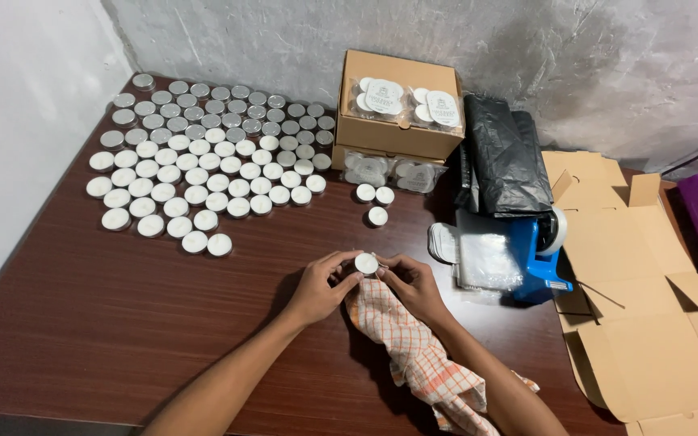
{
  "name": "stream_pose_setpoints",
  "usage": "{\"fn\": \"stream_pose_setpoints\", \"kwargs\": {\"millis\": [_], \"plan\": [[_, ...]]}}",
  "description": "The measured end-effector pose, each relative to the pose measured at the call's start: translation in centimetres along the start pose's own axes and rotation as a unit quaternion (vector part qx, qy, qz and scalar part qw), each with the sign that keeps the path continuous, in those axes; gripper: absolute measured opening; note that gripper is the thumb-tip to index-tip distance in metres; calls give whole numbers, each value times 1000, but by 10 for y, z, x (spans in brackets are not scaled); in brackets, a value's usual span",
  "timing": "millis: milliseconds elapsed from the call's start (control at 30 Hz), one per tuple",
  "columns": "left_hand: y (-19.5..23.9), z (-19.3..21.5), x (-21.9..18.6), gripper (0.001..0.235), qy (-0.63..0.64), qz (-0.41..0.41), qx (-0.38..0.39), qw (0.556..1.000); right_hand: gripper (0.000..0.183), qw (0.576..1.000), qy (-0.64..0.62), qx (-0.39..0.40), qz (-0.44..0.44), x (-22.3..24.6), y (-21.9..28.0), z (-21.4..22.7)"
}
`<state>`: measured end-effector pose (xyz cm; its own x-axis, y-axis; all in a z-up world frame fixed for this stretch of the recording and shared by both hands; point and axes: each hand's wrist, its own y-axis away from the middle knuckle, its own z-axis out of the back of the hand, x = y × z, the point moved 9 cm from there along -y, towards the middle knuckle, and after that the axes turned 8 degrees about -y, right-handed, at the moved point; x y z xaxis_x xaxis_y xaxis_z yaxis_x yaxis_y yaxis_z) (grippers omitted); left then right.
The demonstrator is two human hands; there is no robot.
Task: The person wipes small white candles with a cloth, then places them into clear plastic bags. They add a label to the bag and seal it using a blue heat sealer. The process is repeated for multiple candles.
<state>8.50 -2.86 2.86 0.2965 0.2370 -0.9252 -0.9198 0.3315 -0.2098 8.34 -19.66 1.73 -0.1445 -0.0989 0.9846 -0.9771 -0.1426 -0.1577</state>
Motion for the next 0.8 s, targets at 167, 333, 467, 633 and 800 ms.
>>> {"fn": "stream_pose_setpoints", "kwargs": {"millis": [167,333,467,633,800], "plan": [[-1,-1,0,37,-5,3,-3,1000,28,1000,-11,16,-4,6,-1,-5],[1,-2,10,38,-2,15,-15,1000,23,1000,11,3,2,9,1,-4],[3,-4,6,38,5,22,-2,1000,26,1000,-12,15,-5,10,0,-5],[0,-5,3,39,10,19,19,1000,32,999,-29,29,0,6,0,-5],[0,-2,-3,38,13,-10,15,1000,23,999,-47,24,0,10,-1,-6]]}}
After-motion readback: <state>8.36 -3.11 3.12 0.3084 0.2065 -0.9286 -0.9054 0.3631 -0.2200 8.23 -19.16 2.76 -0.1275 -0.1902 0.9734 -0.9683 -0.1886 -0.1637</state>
